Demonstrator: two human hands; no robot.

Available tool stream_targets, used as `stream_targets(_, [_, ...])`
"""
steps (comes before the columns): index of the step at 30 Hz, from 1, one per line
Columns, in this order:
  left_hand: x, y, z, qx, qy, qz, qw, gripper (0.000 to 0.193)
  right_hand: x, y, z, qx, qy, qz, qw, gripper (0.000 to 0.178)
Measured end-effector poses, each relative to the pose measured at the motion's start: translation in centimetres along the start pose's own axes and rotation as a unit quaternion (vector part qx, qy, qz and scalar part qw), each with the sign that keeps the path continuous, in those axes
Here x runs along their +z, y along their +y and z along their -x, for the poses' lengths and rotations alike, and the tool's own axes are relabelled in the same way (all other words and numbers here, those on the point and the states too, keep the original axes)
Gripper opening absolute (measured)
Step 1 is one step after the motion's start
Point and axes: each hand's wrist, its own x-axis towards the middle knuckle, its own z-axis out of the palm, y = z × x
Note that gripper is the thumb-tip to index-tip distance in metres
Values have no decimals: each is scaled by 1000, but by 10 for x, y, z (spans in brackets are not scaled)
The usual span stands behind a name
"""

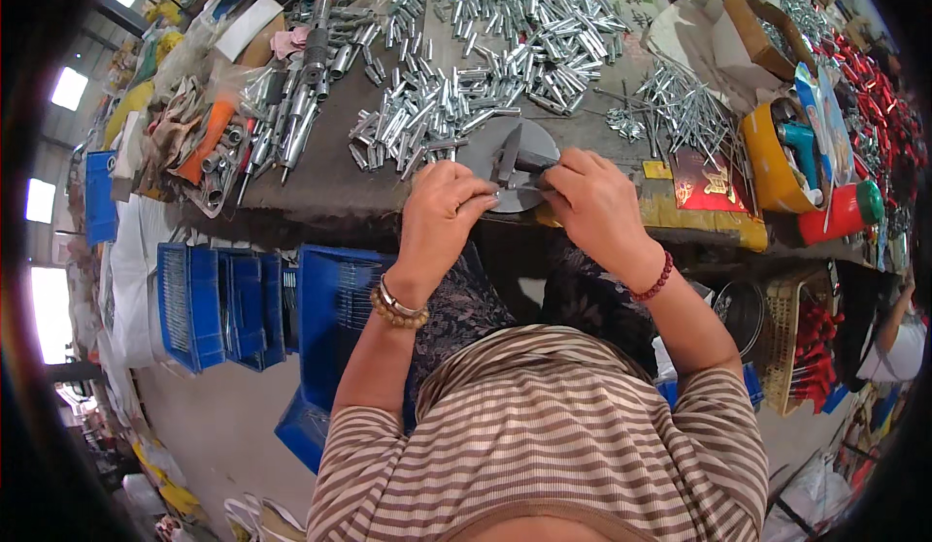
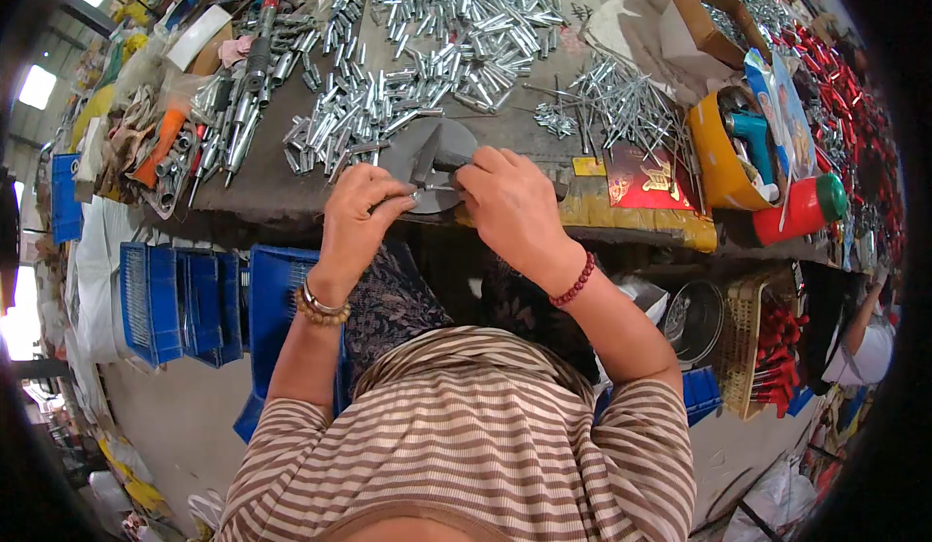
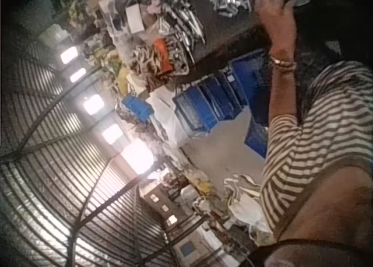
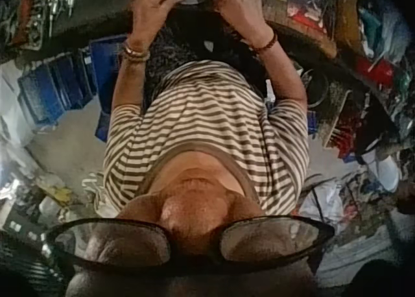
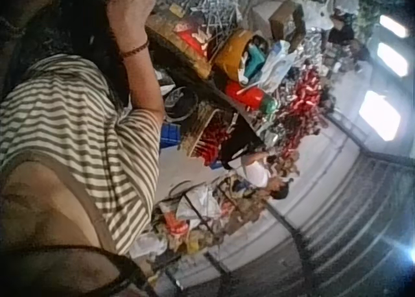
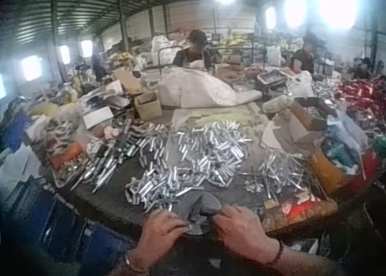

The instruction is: Assembling small metal components by hammering pins into plates using a metal jig.

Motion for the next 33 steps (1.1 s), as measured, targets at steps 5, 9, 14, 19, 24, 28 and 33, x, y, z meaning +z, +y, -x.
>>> stream_targets(5, [0,2,4,-28,12,13,999,15,-1,-4,4,-5,-2,-14,1000,14])
stream_targets(9, [-3,6,4,-36,7,-15,999,13,-2,-4,2,-21,-10,-18,1000,15])
stream_targets(14, [-2,5,4,-45,6,-24,999,12,-1,-2,2,-27,-9,-24,999,15])
stream_targets(19, [0,3,6,-40,17,-21,999,13,2,1,2,-26,-5,-35,999,13])
stream_targets(24, [1,2,6,-33,23,-20,999,13,3,7,1,-37,-11,-28,999,12])
stream_targets(28, [1,2,6,-42,20,-20,999,12,2,4,-3,-44,-17,-22,999,10])
stream_targets(33, [4,3,6,-51,17,0,999,11,2,6,-3,-65,-16,-4,998,13])
